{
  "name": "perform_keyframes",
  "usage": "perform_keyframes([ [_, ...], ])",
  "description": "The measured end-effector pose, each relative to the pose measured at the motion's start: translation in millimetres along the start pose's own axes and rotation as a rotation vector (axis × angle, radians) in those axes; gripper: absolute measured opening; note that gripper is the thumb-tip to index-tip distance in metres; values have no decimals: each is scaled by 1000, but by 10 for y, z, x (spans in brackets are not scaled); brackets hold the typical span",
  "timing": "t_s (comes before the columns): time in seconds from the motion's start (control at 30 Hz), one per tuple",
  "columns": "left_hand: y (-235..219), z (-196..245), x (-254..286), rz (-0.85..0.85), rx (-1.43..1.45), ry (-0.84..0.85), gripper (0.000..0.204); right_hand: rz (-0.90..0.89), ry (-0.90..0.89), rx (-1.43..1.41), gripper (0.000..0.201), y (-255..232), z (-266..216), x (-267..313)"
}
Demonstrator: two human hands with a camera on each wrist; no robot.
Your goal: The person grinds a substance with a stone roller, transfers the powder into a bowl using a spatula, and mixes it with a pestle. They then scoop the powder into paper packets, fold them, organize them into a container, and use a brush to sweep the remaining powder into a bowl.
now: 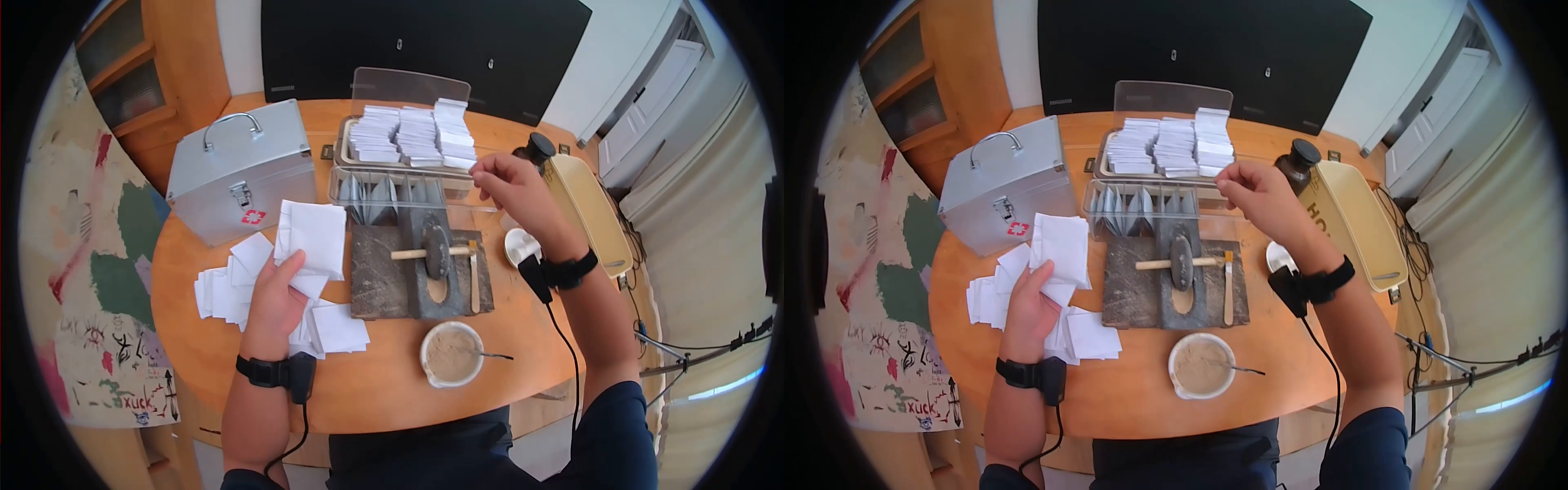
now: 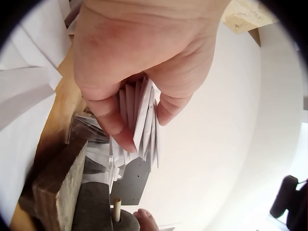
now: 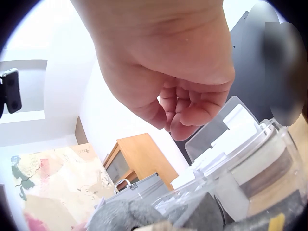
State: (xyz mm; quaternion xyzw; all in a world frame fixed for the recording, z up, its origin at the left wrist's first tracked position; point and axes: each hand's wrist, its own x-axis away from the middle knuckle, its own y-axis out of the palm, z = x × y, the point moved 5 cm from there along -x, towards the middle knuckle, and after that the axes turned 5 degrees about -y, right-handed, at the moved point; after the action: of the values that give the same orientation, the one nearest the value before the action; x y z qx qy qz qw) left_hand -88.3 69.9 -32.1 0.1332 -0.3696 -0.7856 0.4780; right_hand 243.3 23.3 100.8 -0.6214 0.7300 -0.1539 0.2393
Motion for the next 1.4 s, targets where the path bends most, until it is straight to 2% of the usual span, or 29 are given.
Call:
perform_keyframes([
  [0.13, 13, -32, -35, -70, -19, 66, 47, -34, -79, -113, 8, 61, 184, 344],
  [0.2, 29, -27, -6, -36, -23, 59, 47, -60, -77, -92, 10, 131, 107, 379],
  [0.3, 95, 23, 36, -27, -64, 52, 49, -56, -152, -36, 16, 300, -327, 296],
  [0.43, 63, -10, 53, -56, -133, 102, 51, -253, -433, 279, 37, 878, -878, 112],
  [0.47, 58, -20, 37, -80, -146, 136, 50, -305, -340, 341, 53, 1020, -951, 105],
  [0.5, 86, -18, 45, -115, -157, 144, 50, -331, -342, 443, 61, 1196, -945, 82],
  [0.53, 107, 3, 69, -147, -163, 154, 50, -406, -345, 454, 62, 1344, -946, 55],
  [0.6, 118, -25, 81, -169, -171, 136, 50, -363, -294, 500, 58, 1539, -916, -2],
  [0.7, 95, 1, 117, -110, -151, 100, 54, -467, -308, 390, 54, 1715, -875, -55],
  [0.9, 146, -66, 130, -130, -273, 91, 59, -374, -311, 368, 31, 1588, -852, -25],
  [0.97, 157, -64, 115, -122, -315, 105, 60, -351, -316, 359, 32, 1490, -838, -38],
  [1.0, 203, -39, 121, -169, -282, 129, 60, -323, -313, 344, 34, 1420, -819, -43],
  [1.07, 353, 44, 148, -249, -239, 188, 59, -261, -259, 296, 33, 1147, -836, -82],
  [1.13, 264, 62, 136, -222, -274, 154, 56, -193, -73, 178, 29, 798, -740, -133],
  [1.2, 220, 80, 118, -182, -197, 122, 49, -91, -120, 258, 26, 408, -562, -228],
  [1.27, 183, 70, 103, -131, -313, 130, 44, -6, -2, 424, 24, 52, -350, -280],
  [1.4, 175, 43, 96, -114, -297, 117, 41, 32, 10, 455, 25, -283, 32, -308],
])
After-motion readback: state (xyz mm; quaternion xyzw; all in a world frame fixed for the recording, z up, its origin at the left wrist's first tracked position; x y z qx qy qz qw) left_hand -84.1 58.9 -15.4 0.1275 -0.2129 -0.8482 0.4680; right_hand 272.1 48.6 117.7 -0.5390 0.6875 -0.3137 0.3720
